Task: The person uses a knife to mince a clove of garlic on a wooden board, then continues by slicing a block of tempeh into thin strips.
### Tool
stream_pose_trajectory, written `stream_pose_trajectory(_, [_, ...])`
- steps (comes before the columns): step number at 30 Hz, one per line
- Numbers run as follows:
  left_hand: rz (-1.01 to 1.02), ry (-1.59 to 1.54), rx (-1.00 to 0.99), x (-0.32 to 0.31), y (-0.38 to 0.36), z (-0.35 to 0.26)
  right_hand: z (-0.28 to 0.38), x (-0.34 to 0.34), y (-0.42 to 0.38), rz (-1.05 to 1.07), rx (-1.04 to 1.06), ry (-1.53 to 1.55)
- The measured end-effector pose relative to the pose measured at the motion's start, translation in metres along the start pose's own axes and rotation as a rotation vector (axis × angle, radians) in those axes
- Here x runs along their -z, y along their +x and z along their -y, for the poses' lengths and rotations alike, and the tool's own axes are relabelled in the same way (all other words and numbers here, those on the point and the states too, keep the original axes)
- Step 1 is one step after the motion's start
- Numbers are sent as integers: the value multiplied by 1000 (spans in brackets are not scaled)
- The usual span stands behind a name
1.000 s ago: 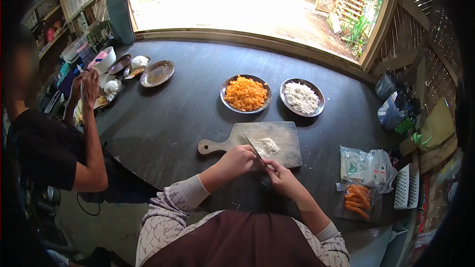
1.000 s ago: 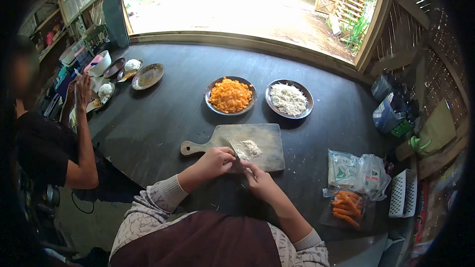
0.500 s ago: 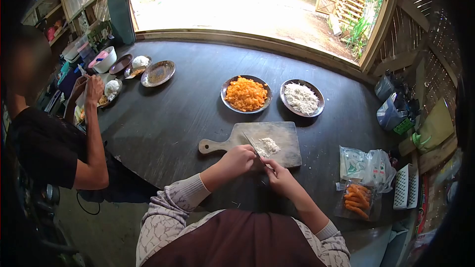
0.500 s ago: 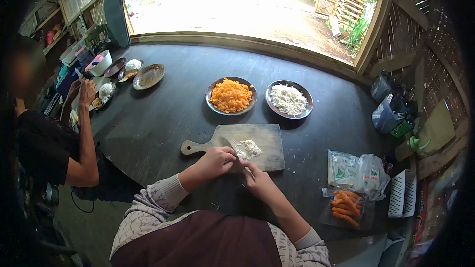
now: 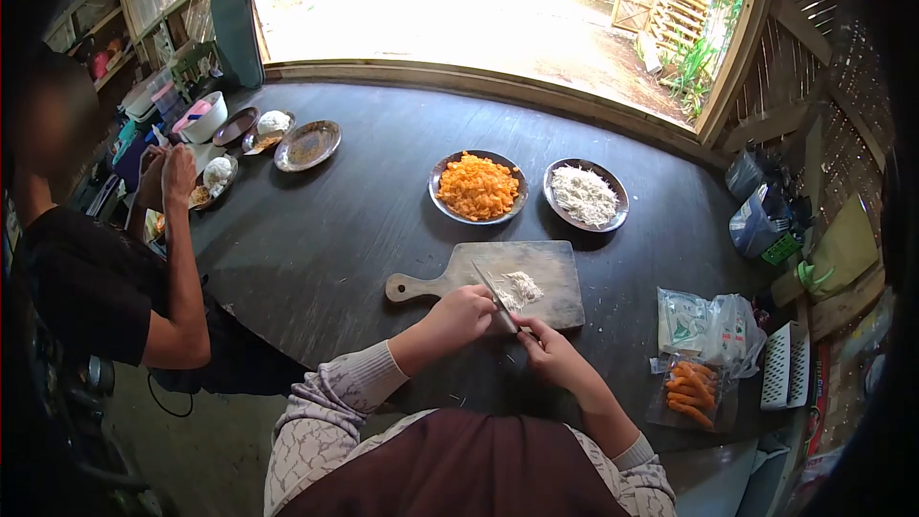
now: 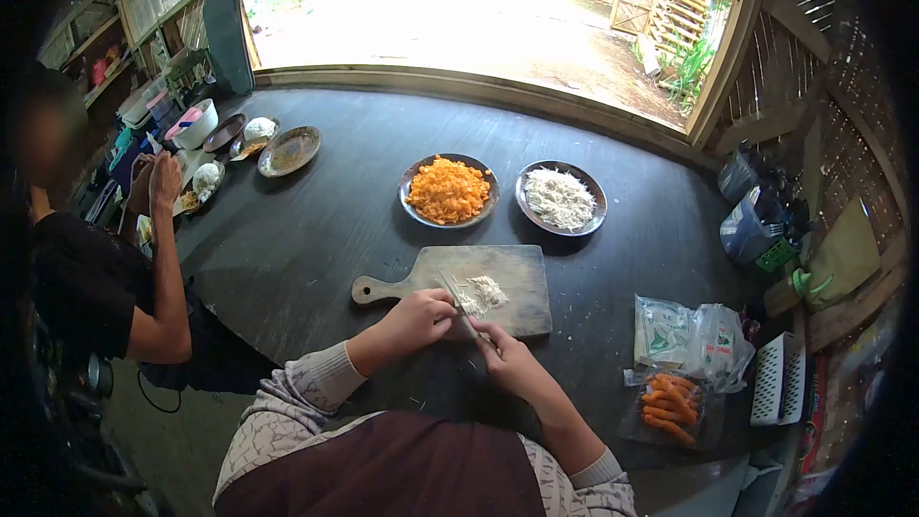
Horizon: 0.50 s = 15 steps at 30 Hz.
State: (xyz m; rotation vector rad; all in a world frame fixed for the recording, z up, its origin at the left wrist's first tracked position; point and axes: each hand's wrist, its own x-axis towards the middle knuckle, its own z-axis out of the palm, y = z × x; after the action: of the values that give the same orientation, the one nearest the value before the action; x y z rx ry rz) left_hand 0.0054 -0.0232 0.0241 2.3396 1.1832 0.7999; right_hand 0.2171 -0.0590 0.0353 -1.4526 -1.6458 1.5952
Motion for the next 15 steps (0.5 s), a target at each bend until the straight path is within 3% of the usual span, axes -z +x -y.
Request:
stream_pose_trajectory(4, [49, 13, -20, 3, 2, 1, 3, -4, 3, -72, 61, -122])
stream_pose_trajectory(9, [12, 0, -3, 2, 0, 1, 2, -1, -2, 22, 15, 52])
stream_pose_trajectory(15, [19, -23, 15, 2, 0, 0, 4, 0, -3, 35, 13, -8])
